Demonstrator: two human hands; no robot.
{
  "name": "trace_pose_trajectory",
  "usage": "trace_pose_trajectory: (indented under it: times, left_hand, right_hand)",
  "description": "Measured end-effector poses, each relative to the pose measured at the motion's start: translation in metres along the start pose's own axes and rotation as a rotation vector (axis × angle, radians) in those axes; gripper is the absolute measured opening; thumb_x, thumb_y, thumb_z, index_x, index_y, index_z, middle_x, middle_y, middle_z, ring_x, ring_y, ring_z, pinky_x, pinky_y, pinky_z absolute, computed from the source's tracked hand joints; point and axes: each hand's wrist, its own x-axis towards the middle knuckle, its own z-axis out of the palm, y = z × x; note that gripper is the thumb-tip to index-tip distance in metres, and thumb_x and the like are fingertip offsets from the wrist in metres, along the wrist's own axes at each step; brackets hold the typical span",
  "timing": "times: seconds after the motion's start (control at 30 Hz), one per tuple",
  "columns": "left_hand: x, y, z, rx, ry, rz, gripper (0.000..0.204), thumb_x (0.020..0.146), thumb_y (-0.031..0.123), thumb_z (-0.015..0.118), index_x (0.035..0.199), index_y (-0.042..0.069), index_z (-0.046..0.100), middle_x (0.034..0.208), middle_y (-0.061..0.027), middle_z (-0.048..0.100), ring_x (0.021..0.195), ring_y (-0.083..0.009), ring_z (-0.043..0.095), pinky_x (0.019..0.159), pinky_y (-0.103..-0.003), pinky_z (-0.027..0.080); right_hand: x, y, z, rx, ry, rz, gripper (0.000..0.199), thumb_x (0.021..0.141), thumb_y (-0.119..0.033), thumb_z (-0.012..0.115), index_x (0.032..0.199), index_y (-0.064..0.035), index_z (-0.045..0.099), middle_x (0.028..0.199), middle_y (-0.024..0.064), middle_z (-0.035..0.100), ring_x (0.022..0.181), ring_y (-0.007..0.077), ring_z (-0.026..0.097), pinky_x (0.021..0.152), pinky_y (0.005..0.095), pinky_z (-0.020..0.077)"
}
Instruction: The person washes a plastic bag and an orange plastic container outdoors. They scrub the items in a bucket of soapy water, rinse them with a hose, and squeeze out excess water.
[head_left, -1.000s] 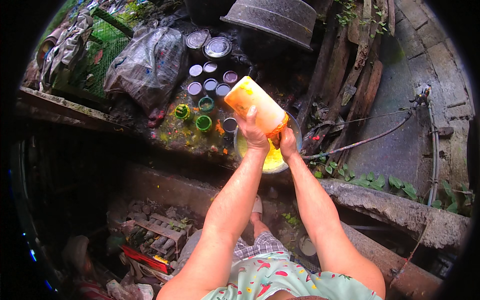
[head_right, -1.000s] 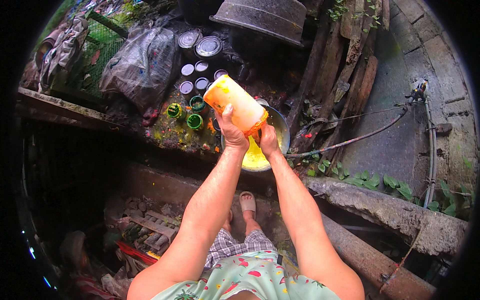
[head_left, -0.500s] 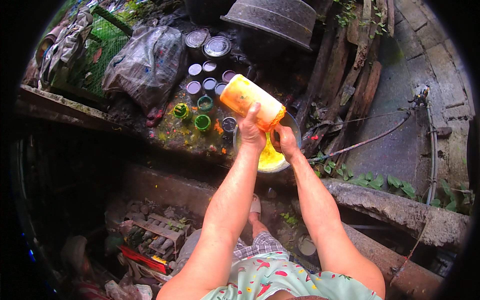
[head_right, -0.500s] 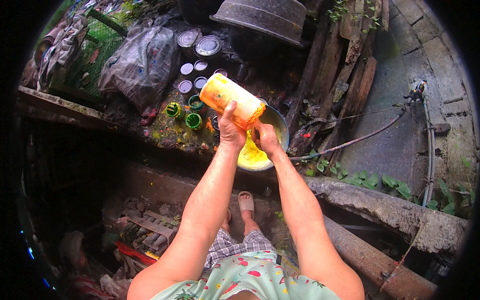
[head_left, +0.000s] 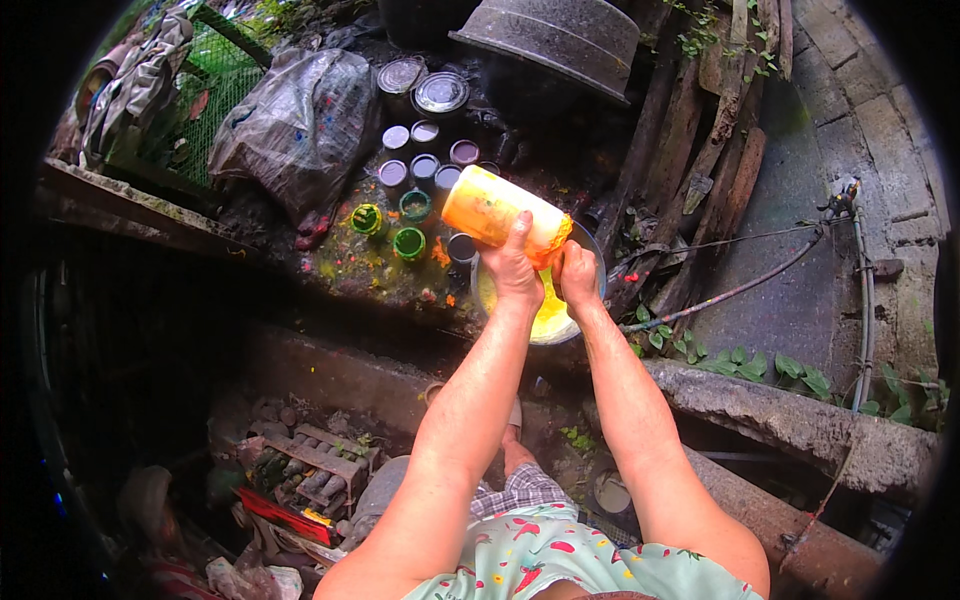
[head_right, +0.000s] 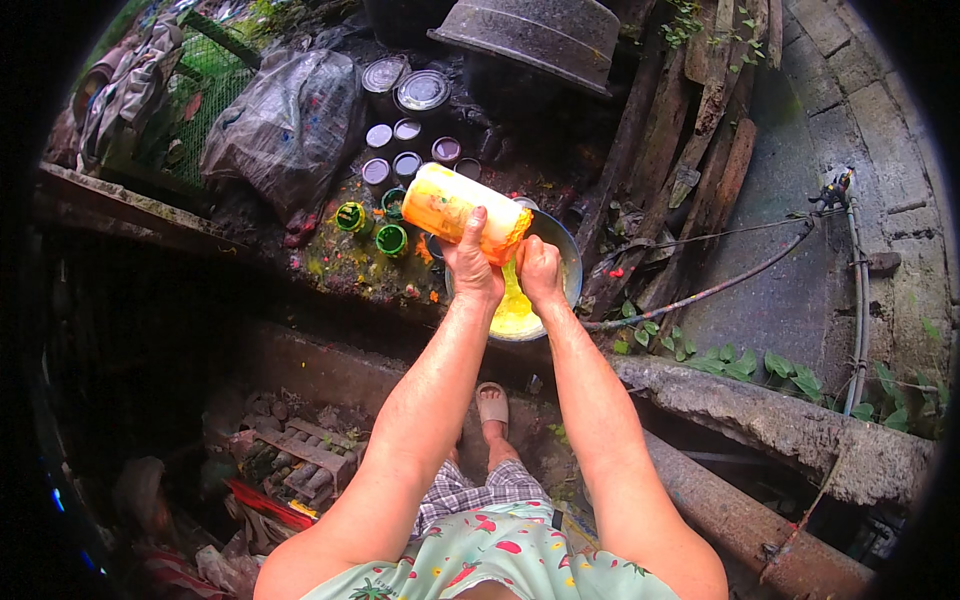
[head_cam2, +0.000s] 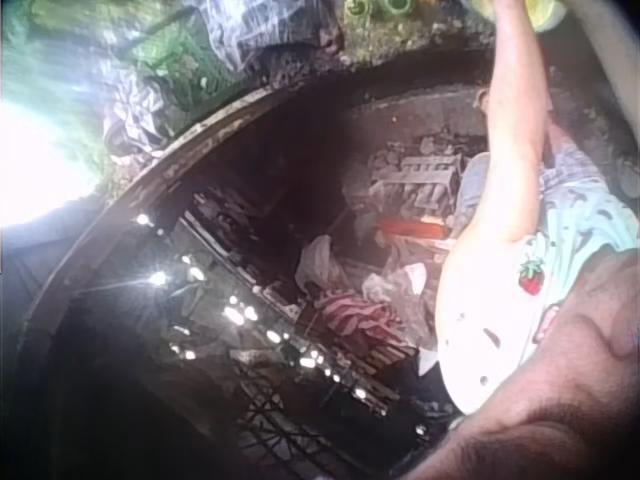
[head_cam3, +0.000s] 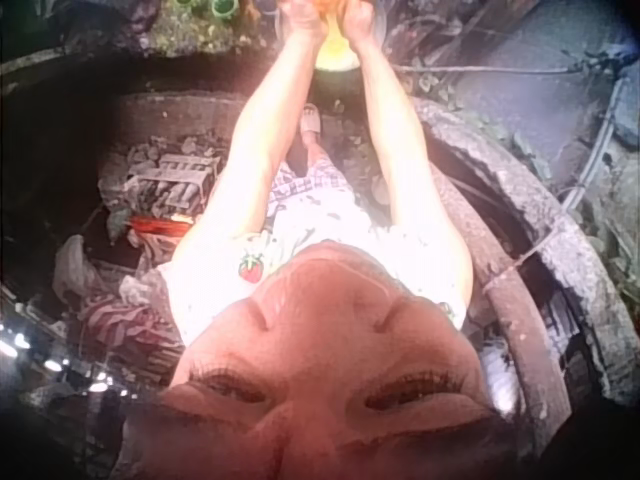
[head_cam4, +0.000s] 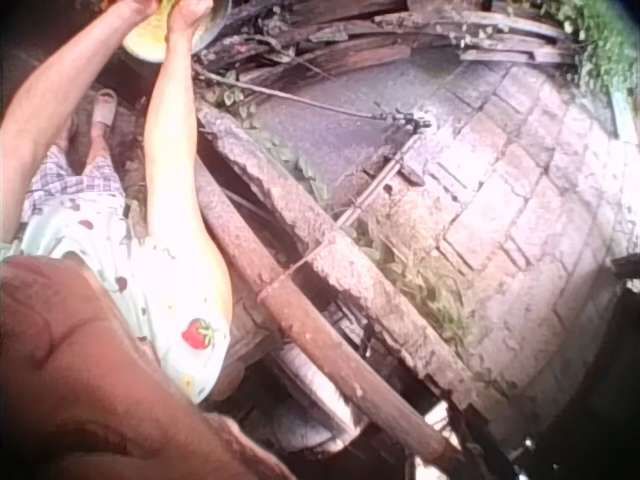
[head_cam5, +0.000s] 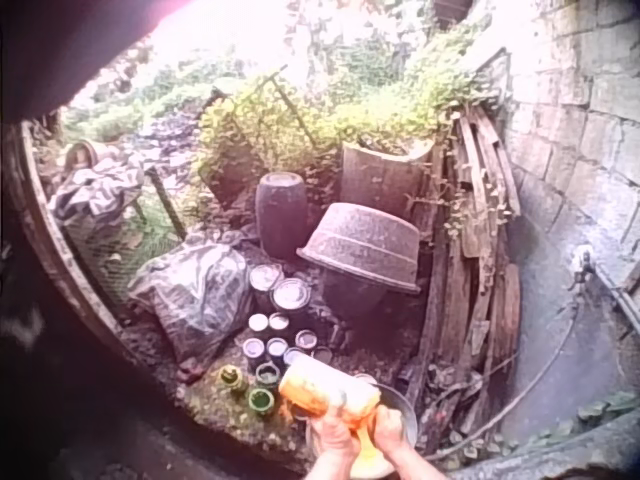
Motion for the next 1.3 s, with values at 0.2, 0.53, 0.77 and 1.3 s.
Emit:
trace_pose_trajectory:
  times: [0.2,0.53,0.77,1.3]
  left_hand:
    - [-0.007,0.002,0.000,0.082,0.009,0.007,0.088,0.084,0.009,0.093,0.154,0.010,0.040,0.137,-0.0088,0.059,0.129,-0.0265,0.062,0.114,-0.044,0.053]
    - [-0.007,0.001,0.000,0.403,0.176,0.071,0.096,0.080,0.020,0.100,0.150,0.002,0.037,0.139,-0.0133,0.057,0.128,-0.0268,0.062,0.110,-0.043,0.054]
    - [-0.006,0.004,-0.002,0.599,0.212,0.158,0.100,0.077,0.020,0.102,0.150,0.001,0.036,0.139,-0.0160,0.057,0.128,-0.0276,0.062,0.110,-0.042,0.055]
    - [0.001,0.006,-0.011,0.623,0.218,0.203,0.105,0.074,0.022,0.104,0.150,0.001,0.035,0.138,-0.0167,0.057,0.126,-0.0277,0.063,0.110,-0.043,0.054]
  right_hand:
    - [-0.002,0.010,0.004,-0.065,-0.026,-0.149,0.051,0.114,-0.036,0.046,0.090,0.0027,0.069,0.074,0.0047,0.067,0.068,0.0118,0.060,0.062,0.0346,0.0469]
    - [-0.003,0.028,0.002,-0.238,0.029,-0.224,0.051,0.114,-0.036,0.047,0.102,0.0060,0.072,0.084,0.0215,0.075,0.082,0.0270,0.075,0.075,0.0446,0.0545]
    - [-0.008,0.030,0.002,-0.432,0.019,-0.307,0.048,0.112,-0.034,0.045,0.099,0.0047,0.072,0.092,0.0345,0.070,0.092,0.0516,0.073,0.073,0.0544,0.0535]
    - [-0.014,0.039,-0.006,-0.326,-0.051,-0.305,0.048,0.108,-0.024,0.040,0.074,0.0050,0.058,0.064,0.0221,0.060,0.059,0.0355,0.060,0.063,0.0507,0.0469]
